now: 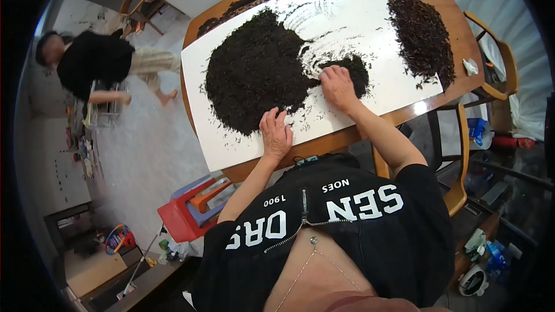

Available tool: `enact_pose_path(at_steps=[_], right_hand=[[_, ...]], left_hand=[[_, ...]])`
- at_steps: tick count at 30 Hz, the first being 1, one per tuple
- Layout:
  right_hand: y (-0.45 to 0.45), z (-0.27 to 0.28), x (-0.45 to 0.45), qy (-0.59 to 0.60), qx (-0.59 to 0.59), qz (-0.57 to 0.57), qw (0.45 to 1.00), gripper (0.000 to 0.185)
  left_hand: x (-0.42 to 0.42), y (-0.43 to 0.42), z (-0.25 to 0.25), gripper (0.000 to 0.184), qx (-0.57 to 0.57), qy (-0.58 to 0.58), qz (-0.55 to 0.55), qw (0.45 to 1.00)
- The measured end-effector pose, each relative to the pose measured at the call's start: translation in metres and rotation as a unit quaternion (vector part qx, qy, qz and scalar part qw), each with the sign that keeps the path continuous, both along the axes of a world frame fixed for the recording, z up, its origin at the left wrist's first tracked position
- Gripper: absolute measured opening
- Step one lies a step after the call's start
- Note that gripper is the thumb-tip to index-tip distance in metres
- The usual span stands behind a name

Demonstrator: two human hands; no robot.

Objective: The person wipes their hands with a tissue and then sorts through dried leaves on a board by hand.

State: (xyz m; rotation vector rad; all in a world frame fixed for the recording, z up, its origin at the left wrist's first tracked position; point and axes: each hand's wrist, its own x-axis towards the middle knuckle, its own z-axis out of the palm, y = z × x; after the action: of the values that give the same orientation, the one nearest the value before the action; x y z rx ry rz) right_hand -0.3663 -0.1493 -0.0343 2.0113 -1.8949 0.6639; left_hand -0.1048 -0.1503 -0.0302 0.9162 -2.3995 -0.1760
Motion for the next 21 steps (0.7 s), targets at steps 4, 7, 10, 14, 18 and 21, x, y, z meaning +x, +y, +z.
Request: enact_pose_path(at_steps=[4, 7, 10, 14, 18, 21], right_hand=[[0.009, 0.013, -0.015, -0.014, -0.018, -0.042, 0.999, 0.015], [0.013, 0.025, -0.022, -0.022, -0.033, -0.078, 0.996, 0.022], [0.013, 0.031, -0.015, -0.062, -0.036, -0.033, 0.997, 0.025], [0.005, 0.027, -0.003, -0.147, -0.034, 0.031, 0.988, 0.027], [-0.011, 0.003, 0.021, -0.285, -0.002, 0.102, 0.953, 0.028], [-0.039, -0.007, 0.028, -0.347, -0.002, 0.086, 0.934, 0.031]], left_hand=[[0.003, 0.004, 0.008, 0.051, -0.003, -0.011, 0.000, 1.000], [0.003, 0.006, 0.012, 0.050, -0.001, -0.011, -0.025, 1.000], [0.004, 0.012, 0.009, 0.049, 0.045, -0.027, -0.029, 0.998], [-0.002, 0.015, 0.012, 0.049, 0.108, -0.020, -0.008, 0.994], [-0.013, 0.016, 0.017, 0.047, 0.175, 0.040, 0.080, 0.980], [-0.017, 0.006, -0.002, 0.050, 0.234, 0.108, 0.169, 0.951]])
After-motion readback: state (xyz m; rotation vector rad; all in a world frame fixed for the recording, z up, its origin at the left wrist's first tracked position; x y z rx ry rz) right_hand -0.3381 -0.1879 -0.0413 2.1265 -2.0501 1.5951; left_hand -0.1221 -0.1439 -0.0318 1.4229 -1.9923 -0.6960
